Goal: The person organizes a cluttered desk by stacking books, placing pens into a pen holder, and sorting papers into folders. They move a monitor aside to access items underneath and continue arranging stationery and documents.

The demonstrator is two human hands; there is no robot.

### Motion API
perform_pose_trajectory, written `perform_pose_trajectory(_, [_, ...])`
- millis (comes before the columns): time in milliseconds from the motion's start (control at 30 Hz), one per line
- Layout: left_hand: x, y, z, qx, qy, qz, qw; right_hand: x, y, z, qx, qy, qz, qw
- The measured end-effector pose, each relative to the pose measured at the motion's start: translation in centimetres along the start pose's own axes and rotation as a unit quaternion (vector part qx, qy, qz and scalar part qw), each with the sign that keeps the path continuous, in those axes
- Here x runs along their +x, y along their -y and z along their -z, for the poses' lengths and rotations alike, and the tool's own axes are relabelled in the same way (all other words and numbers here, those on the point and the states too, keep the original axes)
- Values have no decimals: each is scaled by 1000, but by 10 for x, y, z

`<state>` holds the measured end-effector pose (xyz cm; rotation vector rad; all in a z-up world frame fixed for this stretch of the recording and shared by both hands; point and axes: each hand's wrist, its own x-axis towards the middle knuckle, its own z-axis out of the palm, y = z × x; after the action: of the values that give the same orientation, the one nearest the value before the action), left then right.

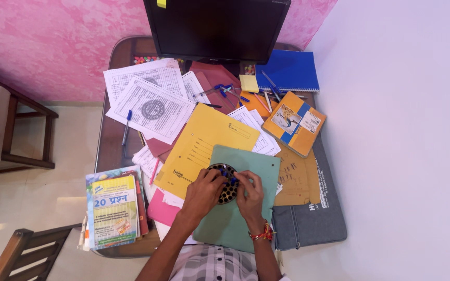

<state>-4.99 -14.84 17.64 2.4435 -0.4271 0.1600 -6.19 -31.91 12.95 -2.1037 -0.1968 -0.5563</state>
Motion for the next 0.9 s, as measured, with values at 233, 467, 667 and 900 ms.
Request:
perform_pose_trajectory(233, [2, 17, 6, -46, 25, -1, 999, 12, -5, 0, 8, -1, -14, 1000])
perform_pose_trajectory(467, [5, 35, 13, -190, 105, -5, 976, 53, -11, 2, 35, 7, -28, 999])
perform_pose_trajectory(667, [33, 97, -5, -299, 70, 112, 945, 112, -44, -4, 43, 4, -10, 999])
perform_pose_trajectory(900, [140, 172, -21, -163, -9, 185, 969, 184, -131, -59, -30, 28, -91, 995])
